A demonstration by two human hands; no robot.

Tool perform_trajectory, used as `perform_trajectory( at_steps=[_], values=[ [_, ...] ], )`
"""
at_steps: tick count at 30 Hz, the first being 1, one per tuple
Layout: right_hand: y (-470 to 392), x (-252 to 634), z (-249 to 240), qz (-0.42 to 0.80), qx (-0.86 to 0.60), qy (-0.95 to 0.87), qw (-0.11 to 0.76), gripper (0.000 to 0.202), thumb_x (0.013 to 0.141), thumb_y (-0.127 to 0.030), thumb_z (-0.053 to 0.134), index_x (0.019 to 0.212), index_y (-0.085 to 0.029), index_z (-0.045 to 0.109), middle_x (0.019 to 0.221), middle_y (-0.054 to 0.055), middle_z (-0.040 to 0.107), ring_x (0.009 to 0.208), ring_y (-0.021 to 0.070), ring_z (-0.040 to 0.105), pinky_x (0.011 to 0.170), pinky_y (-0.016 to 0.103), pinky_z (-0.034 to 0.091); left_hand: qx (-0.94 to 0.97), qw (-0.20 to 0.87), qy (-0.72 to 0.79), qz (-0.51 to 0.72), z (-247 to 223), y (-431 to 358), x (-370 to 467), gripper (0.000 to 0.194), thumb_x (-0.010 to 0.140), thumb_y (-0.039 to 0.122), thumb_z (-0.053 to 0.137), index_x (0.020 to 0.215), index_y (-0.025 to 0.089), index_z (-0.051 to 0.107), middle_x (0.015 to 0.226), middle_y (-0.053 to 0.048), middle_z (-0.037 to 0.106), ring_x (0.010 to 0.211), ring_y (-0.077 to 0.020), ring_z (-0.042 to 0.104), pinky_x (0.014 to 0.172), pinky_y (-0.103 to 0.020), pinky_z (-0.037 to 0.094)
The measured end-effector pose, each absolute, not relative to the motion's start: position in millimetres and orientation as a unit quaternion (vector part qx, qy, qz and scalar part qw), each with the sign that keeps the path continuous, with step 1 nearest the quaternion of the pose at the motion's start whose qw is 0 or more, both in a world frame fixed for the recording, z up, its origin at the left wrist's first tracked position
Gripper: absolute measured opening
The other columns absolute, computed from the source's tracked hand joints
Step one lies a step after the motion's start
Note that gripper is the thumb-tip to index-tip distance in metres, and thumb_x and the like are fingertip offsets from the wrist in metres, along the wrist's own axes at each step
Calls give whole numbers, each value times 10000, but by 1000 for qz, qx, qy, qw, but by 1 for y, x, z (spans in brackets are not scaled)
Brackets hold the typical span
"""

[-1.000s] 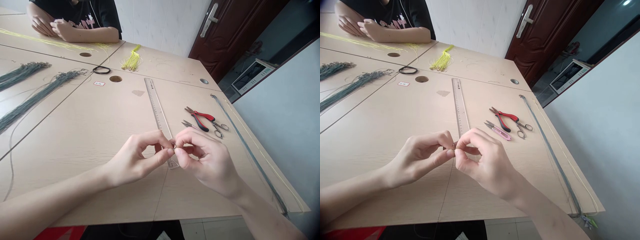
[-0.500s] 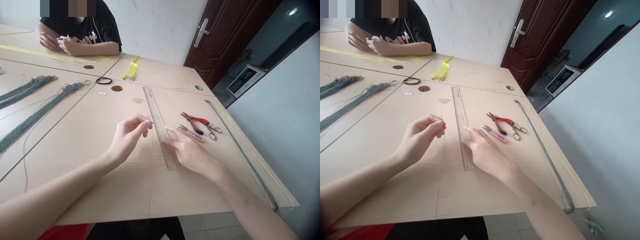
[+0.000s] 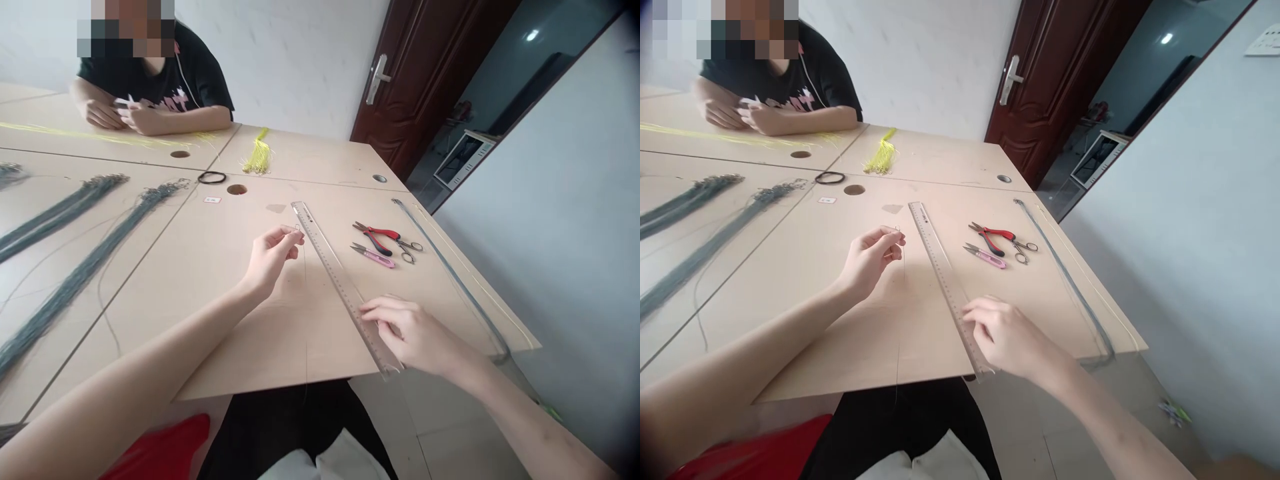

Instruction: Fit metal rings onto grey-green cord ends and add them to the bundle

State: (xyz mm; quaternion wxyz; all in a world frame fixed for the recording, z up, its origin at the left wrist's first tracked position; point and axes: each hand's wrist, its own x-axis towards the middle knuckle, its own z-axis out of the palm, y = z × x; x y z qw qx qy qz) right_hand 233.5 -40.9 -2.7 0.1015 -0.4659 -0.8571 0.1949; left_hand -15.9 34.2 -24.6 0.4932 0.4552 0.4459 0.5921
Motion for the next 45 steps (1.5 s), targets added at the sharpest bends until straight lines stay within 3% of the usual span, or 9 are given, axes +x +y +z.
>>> perform_trajectory(
  at_steps=[3,7,14,20,25,30,35,42,45],
  values=[
    [-54,245,-3,189,-558,-802,98,219,915,-230,399,810,-210,591,839,16,630,756,156,586,685,272,458,464,507,438,579,-26,32,-13,132,748,263,625,670,160,597,745,0,564,569,-86,468,622,-263,401],
    [-72,250,-3,203,-646,-734,51,384,894,-452,461,598,-213,404,556,-28,455,493,131,390,471,258,292,483,517,428,563,-28,30,-11,128,753,256,623,674,157,607,741,5,560,567,-84,464,619,-260,400],
    [-93,255,6,324,-671,-665,-44,416,805,-509,559,548,-188,492,524,-9,556,438,122,487,427,233,291,513,504,420,554,-30,28,-12,158,830,247,601,730,126,585,756,5,569,587,-93,476,614,-259,430],
    [-92,248,-4,369,-696,-614,-45,574,903,-582,318,543,-168,485,523,50,621,392,130,571,483,242,431,532,496,417,545,-32,27,-13,190,866,260,587,740,120,568,767,4,572,619,-100,514,615,-260,456],
    [-101,261,-10,426,-670,-604,-61,505,833,-539,509,514,-148,504,527,56,628,342,136,563,385,220,386,539,496,420,535,-30,25,-12,193,884,278,569,773,119,573,777,1,576,635,-106,533,629,-272,475],
    [-106,256,-30,503,-651,-568,16,543,863,-651,378,746,-143,530,713,103,686,453,137,626,373,189,408,548,496,424,524,-31,25,-12,201,888,289,564,785,118,579,788,-5,582,649,-110,543,631,-274,481],
    [-112,238,-37,601,-573,-545,119,540,771,-678,523,762,-138,537,696,73,654,614,183,673,476,242,516,556,492,430,513,-33,24,-13,219,895,314,553,801,119,584,798,-10,588,664,-116,553,641,-282,486],
    [-119,234,-22,537,-496,-552,401,297,864,-432,583,752,-157,577,710,44,644,571,145,637,487,252,564,566,496,443,487,-36,23,-10,243,893,345,550,800,123,586,773,-5,590,643,-114,546,630,-278,473],
    [-107,222,-13,539,-446,-571,429,216,840,-302,643,709,-172,532,710,31,653,606,148,660,515,247,584,573,504,447,467,-37,20,-6,241,892,340,551,789,125,586,720,9,572,613,-110,532,613,-270,460]
  ],
)
